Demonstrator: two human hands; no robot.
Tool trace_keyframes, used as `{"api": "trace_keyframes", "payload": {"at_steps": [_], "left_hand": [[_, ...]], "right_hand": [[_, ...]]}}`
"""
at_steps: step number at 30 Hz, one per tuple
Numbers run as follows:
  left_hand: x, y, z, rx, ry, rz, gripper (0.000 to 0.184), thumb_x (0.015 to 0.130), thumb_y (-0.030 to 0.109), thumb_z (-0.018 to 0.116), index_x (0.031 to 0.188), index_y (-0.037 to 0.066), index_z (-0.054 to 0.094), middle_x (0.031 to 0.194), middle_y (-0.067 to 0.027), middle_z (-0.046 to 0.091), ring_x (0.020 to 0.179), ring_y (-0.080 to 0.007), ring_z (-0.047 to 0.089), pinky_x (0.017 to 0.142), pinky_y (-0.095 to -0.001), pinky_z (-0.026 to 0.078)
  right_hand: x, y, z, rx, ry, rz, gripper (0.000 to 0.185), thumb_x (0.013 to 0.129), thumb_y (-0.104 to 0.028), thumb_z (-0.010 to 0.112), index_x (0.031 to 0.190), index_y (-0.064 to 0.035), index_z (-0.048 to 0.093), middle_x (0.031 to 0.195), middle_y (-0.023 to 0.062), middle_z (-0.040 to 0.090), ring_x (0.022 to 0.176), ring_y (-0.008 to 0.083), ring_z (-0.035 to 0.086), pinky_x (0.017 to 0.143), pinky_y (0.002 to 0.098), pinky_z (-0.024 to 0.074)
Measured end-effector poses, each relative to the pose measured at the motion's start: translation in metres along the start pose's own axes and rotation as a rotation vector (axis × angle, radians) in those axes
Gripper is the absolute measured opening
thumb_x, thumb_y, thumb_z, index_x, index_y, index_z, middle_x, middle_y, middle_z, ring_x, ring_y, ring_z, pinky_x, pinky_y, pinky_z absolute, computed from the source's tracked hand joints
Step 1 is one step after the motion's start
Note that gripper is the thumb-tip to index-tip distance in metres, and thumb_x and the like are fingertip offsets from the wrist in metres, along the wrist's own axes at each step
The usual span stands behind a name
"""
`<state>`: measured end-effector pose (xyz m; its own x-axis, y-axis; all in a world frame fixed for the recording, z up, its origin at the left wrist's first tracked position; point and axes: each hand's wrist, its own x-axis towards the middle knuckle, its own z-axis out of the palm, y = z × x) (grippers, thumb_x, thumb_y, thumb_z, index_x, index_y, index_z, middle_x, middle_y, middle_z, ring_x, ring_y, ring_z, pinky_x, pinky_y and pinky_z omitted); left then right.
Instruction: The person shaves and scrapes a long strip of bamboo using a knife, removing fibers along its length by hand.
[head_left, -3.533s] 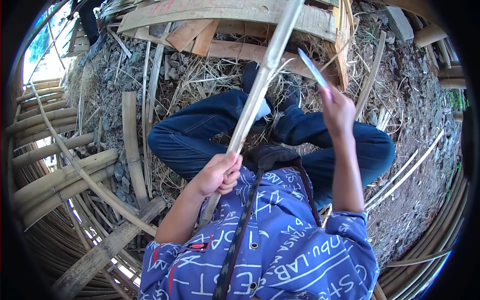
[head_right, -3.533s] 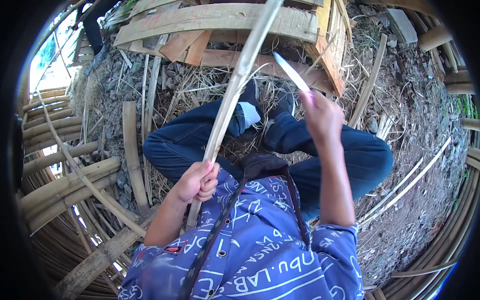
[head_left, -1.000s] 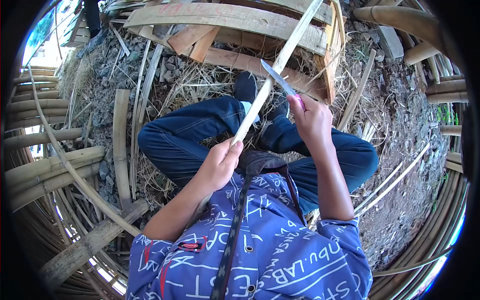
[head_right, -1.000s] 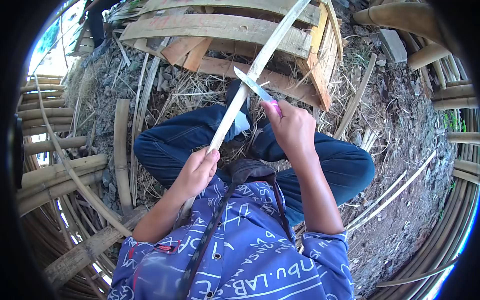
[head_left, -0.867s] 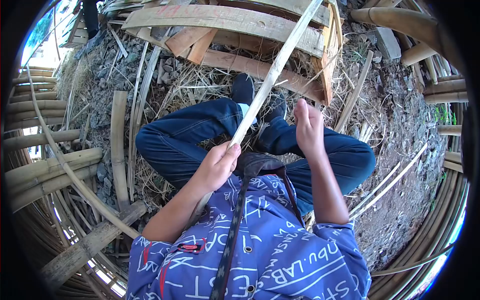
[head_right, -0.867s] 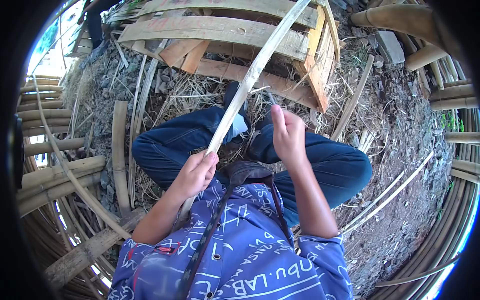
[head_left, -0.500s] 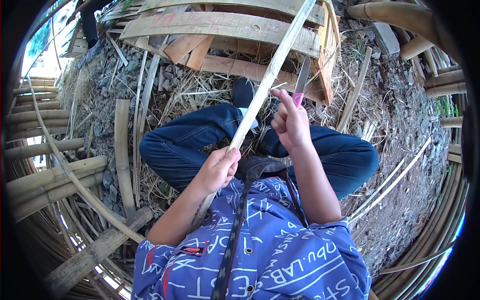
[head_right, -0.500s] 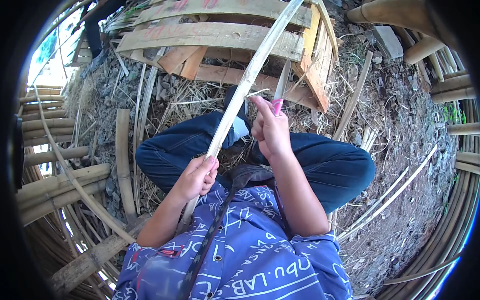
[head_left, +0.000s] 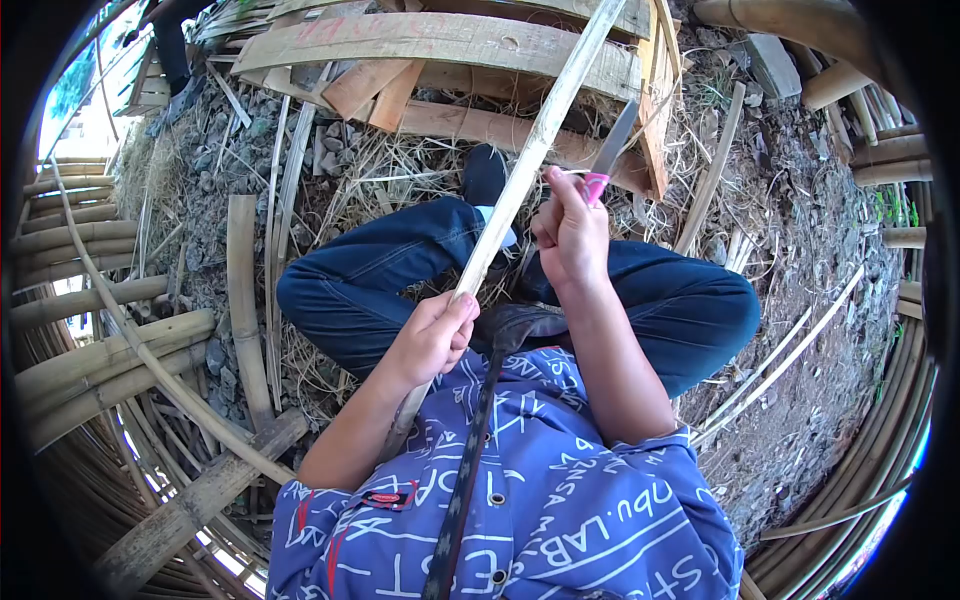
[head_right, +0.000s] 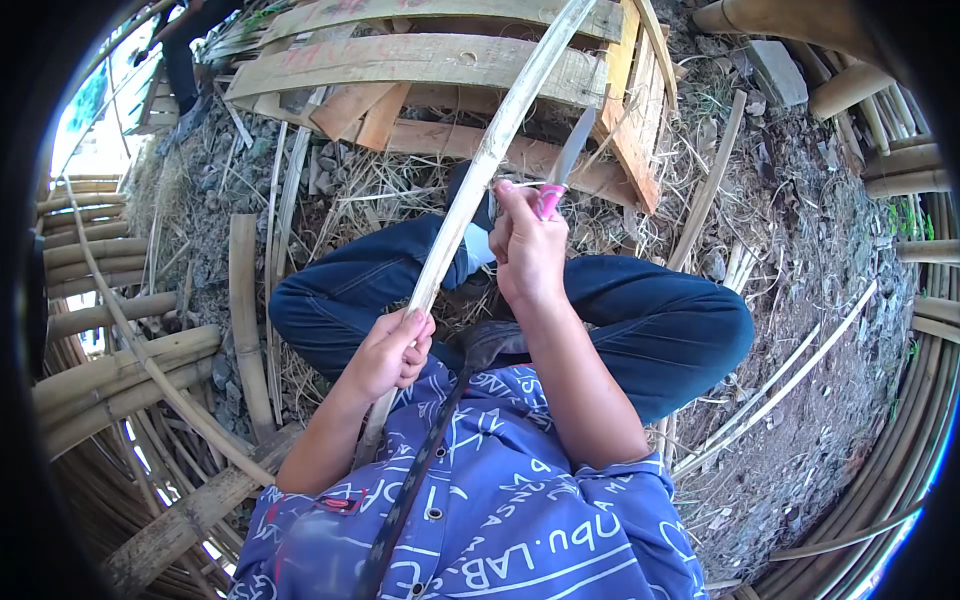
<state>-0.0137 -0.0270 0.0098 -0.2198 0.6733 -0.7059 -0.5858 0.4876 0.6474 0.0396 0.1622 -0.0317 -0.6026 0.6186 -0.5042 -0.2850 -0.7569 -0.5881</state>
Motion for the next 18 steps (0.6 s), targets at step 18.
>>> {"api": "trace_keyframes", "payload": {"at_steps": [18], "left_hand": [[-0.002,-0.003,-0.01,-0.029,-0.09,-0.054,0.028,0.1,0.033,0.038,0.08,0.012,0.041,0.059,0.006,0.032,0.041,-0.0009,0.025,0.035,-0.019,0.018]], "right_hand": [[0.011,-0.095,-0.054,-0.055,0.287,-0.686,0.017,0.087,-0.008,0.062,0.075,-0.0095,0.049,0.047,-0.0035,0.038,0.035,0.0041,0.03,0.034,0.0222,0.0223]]}}
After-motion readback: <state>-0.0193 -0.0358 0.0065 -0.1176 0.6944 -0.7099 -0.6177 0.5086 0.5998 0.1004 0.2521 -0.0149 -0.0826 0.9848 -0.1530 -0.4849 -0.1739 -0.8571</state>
